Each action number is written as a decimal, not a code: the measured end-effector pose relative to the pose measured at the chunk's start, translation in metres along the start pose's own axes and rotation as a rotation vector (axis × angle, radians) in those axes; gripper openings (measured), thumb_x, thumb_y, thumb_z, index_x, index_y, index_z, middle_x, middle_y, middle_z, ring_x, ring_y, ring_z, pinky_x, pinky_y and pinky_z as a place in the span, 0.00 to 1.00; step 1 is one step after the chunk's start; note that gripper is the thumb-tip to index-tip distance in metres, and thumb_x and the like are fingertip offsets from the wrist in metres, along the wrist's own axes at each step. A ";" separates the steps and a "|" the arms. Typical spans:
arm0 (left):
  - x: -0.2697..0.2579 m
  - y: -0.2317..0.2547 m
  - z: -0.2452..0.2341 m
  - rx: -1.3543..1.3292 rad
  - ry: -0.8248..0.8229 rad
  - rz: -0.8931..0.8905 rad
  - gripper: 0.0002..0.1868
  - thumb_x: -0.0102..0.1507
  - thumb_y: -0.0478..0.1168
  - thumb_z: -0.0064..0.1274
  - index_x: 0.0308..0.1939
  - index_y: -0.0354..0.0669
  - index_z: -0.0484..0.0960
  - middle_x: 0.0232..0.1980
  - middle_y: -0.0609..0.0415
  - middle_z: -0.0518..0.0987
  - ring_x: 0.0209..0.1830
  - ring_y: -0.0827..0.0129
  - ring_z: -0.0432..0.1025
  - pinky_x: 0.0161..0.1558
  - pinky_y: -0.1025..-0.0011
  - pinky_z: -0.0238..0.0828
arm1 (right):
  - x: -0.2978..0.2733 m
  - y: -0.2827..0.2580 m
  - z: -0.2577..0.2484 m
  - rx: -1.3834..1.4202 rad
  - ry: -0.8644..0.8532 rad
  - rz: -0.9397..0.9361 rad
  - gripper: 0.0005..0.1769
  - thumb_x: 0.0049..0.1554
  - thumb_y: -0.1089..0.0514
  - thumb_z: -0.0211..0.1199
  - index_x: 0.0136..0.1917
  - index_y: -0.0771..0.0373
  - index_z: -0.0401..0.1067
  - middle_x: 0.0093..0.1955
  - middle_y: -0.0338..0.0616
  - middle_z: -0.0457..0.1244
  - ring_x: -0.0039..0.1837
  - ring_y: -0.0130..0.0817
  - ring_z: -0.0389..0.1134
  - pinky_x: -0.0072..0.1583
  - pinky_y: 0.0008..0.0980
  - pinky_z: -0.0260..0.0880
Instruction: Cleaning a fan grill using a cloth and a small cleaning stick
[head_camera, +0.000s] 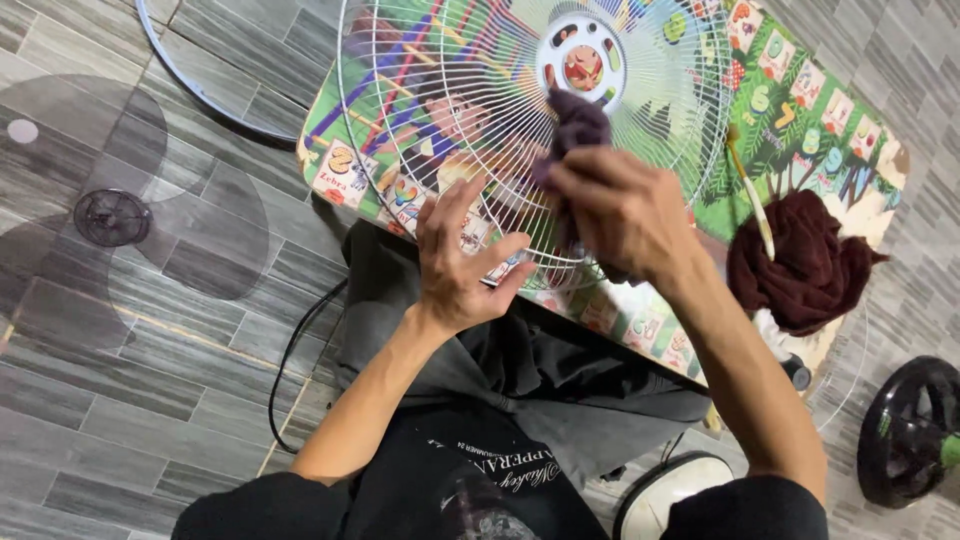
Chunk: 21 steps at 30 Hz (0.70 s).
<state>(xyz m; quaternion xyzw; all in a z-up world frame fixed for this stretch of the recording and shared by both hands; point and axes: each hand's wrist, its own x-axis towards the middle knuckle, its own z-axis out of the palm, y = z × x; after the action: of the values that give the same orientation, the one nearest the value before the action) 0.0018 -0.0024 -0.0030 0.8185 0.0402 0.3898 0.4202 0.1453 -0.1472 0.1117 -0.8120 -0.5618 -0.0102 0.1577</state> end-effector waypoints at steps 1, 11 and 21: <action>0.002 -0.002 0.001 0.005 -0.001 -0.001 0.14 0.58 0.58 0.65 0.44 0.65 0.85 0.73 0.43 0.66 0.73 0.47 0.61 0.74 0.51 0.43 | 0.005 -0.006 -0.004 0.096 -0.024 -0.032 0.14 0.67 0.60 0.51 0.56 0.57 0.79 0.55 0.48 0.67 0.52 0.52 0.71 0.50 0.45 0.73; -0.001 -0.004 0.006 0.009 0.010 0.005 0.17 0.54 0.57 0.69 0.43 0.64 0.84 0.72 0.43 0.66 0.72 0.47 0.62 0.76 0.53 0.37 | 0.010 -0.009 -0.002 -0.086 0.030 -0.092 0.12 0.61 0.60 0.57 0.52 0.52 0.80 0.50 0.40 0.68 0.39 0.40 0.67 0.40 0.36 0.71; -0.004 -0.005 0.008 -0.016 0.001 -0.002 0.15 0.55 0.57 0.69 0.42 0.64 0.84 0.73 0.44 0.66 0.74 0.48 0.60 0.76 0.54 0.33 | 0.009 0.009 0.006 -0.138 0.002 -0.174 0.12 0.61 0.60 0.55 0.53 0.49 0.78 0.49 0.37 0.67 0.34 0.36 0.63 0.38 0.33 0.68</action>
<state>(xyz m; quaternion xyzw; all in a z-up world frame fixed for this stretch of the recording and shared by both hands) 0.0061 -0.0057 -0.0115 0.8148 0.0381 0.3901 0.4272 0.1557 -0.1404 0.1058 -0.7692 -0.6279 -0.0633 0.1002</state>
